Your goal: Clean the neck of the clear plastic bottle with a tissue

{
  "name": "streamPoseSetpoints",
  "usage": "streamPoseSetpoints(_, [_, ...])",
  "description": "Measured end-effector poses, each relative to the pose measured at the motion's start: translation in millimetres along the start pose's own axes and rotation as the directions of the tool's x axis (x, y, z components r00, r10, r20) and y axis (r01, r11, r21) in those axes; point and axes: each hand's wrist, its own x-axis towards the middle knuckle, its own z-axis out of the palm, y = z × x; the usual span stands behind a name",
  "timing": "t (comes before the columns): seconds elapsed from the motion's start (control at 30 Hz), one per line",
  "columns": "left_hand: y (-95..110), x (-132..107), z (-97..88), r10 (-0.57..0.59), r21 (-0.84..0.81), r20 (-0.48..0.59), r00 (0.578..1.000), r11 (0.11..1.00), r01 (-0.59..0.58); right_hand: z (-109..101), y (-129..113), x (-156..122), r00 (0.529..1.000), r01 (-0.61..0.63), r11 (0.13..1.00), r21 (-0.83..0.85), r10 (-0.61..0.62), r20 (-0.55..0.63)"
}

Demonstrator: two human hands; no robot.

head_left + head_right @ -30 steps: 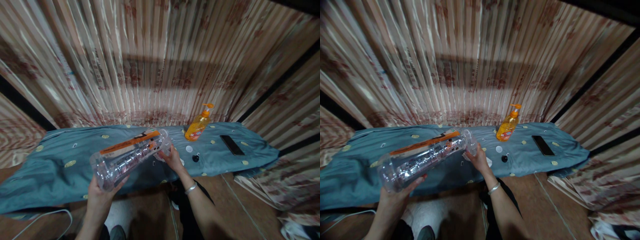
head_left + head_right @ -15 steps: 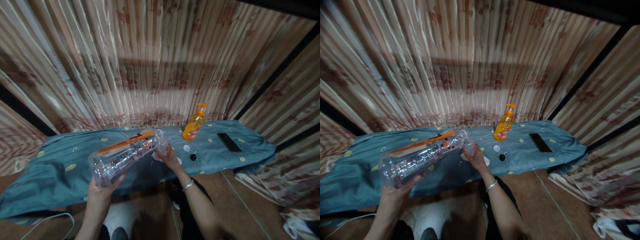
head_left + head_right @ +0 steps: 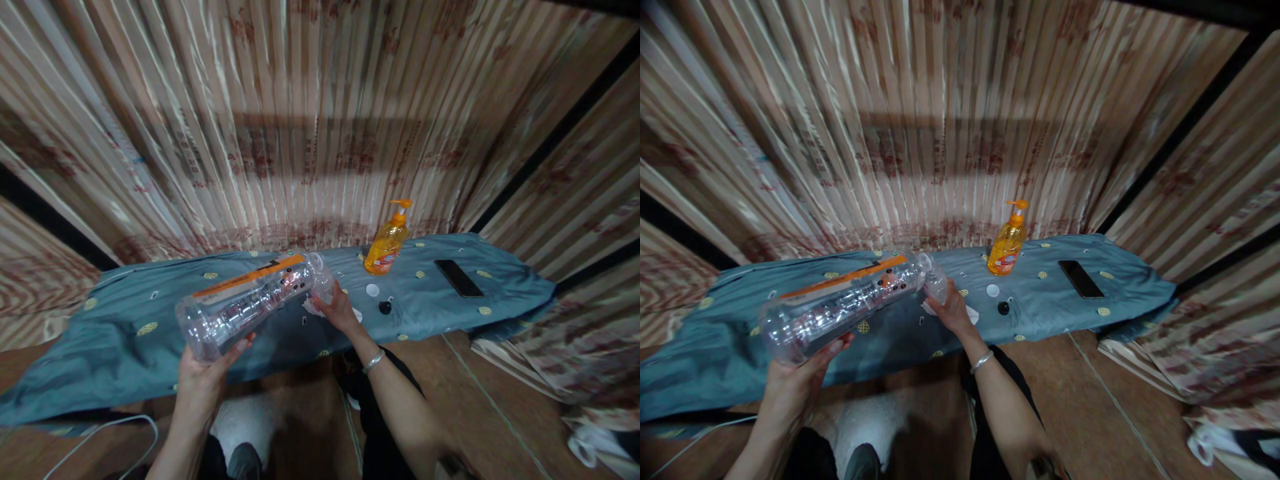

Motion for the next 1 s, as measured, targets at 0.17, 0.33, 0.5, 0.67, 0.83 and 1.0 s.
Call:
streamPoseSetpoints(0.17, [-0.1,-0.3,-0.1,0.002,0.009,0.002,1.000,1.000,-0.002,-1.0,-0.7,-0.2,1.000,0.005,1.000,0.003,-0.005,0.012])
streamPoseSetpoints(0.33, [-1.5,0.2,-0.1,0.014,0.006,-0.006,1.000,1.000,-0.014,-1.4,0.4,-0.8,1.000,0.013,1.000,0.019,-0.013,0.005])
streamPoseSetpoints(0.5, [-1.0,-2.7,2.6,0.021,-0.007,-0.003,1.000,1.000,-0.021,-0.7,0.4,-1.3,1.000,0.005,1.000,0.007,-0.006,0.008])
streamPoseSetpoints(0.67, [-4.2,-2.8,3.6,0.041,0.000,-0.034,0.999,0.999,-0.041,-0.5,1.3,-1.5,1.000,0.003,1.000,-0.018,-0.003,0.005])
streamPoseSetpoints(0.83, [-7.1,-1.8,2.5,0.051,-0.001,-0.046,0.998,0.999,-0.051,-1.0,4.4,-0.6,0.999,0.031,0.999,-0.026,-0.031,0.011])
streamPoseSetpoints(1.0, [-5.4,-2.2,3.3,0.041,-0.019,-0.049,0.998,0.999,-0.042,0.1,7.9,-0.4,0.999,0.046,0.999,-0.023,-0.046,-0.002])
